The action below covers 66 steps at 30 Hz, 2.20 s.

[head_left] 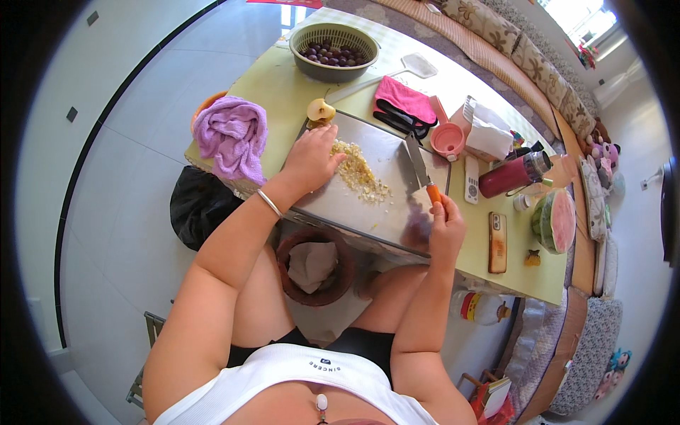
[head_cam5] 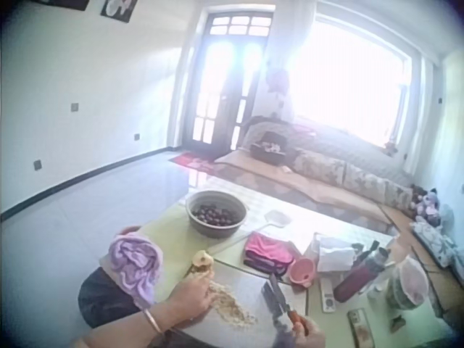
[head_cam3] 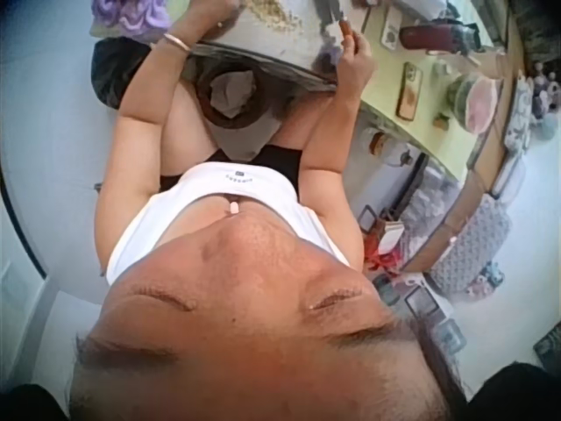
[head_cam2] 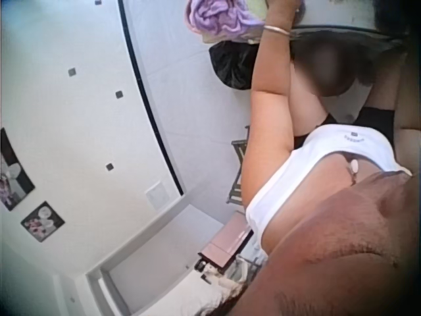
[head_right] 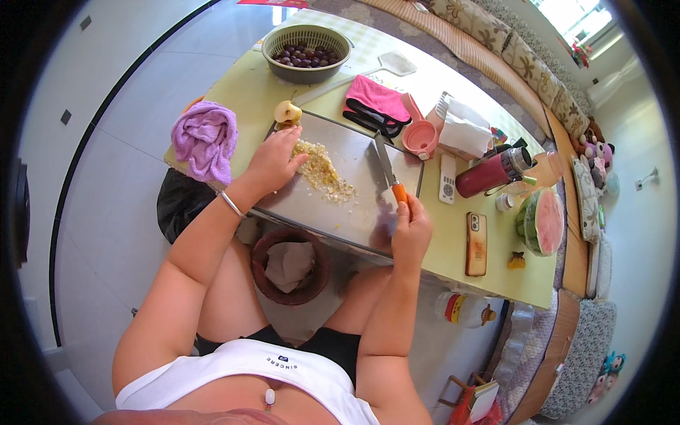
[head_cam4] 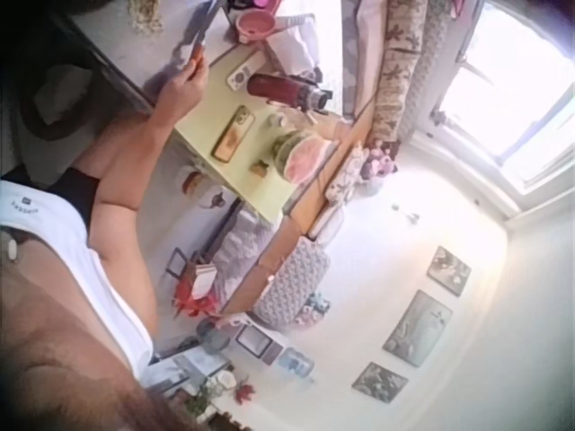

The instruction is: The person sits on the floor and uses a knife to peel a pear over a cutting board, then scrapes the board to remove residue and wipes the surface with a wet wipe.

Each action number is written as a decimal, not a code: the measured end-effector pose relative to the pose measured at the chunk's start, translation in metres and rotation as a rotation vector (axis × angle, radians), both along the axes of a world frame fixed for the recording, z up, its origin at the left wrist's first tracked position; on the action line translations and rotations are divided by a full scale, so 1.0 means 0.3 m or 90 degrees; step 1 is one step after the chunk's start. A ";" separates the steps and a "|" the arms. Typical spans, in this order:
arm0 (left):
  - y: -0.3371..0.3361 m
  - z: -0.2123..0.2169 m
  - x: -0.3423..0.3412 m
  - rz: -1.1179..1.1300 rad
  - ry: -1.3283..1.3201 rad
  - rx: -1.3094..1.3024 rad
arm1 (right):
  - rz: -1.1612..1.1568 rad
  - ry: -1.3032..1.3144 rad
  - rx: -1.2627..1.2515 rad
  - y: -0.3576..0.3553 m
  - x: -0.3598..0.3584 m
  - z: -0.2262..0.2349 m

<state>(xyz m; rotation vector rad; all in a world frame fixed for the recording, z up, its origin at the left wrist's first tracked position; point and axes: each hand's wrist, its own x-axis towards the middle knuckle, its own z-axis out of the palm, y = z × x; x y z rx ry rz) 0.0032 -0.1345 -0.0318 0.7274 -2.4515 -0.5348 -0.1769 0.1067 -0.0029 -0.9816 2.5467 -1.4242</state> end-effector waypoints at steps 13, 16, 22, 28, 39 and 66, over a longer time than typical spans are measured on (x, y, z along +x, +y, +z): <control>0.008 -0.007 -0.013 0.012 -0.017 -0.022 | 0.167 -0.097 -0.020 -0.052 0.181 0.025; 0.012 0.004 -0.006 0.014 -0.007 -0.019 | 0.133 -0.094 -0.061 -0.018 0.164 0.023; 0.018 0.007 0.026 -0.002 0.009 -0.063 | 0.057 -0.170 -0.093 0.039 0.067 -0.018; 0.032 0.015 0.087 0.019 0.044 -0.084 | 0.057 -0.276 -0.159 0.057 0.083 0.016; -0.012 -0.011 0.229 0.065 0.167 -0.177 | -0.097 -0.231 0.078 0.275 0.358 0.095; 0.218 -0.102 0.704 0.275 0.151 -0.014 | 0.186 -0.736 -0.426 -0.128 0.590 -0.158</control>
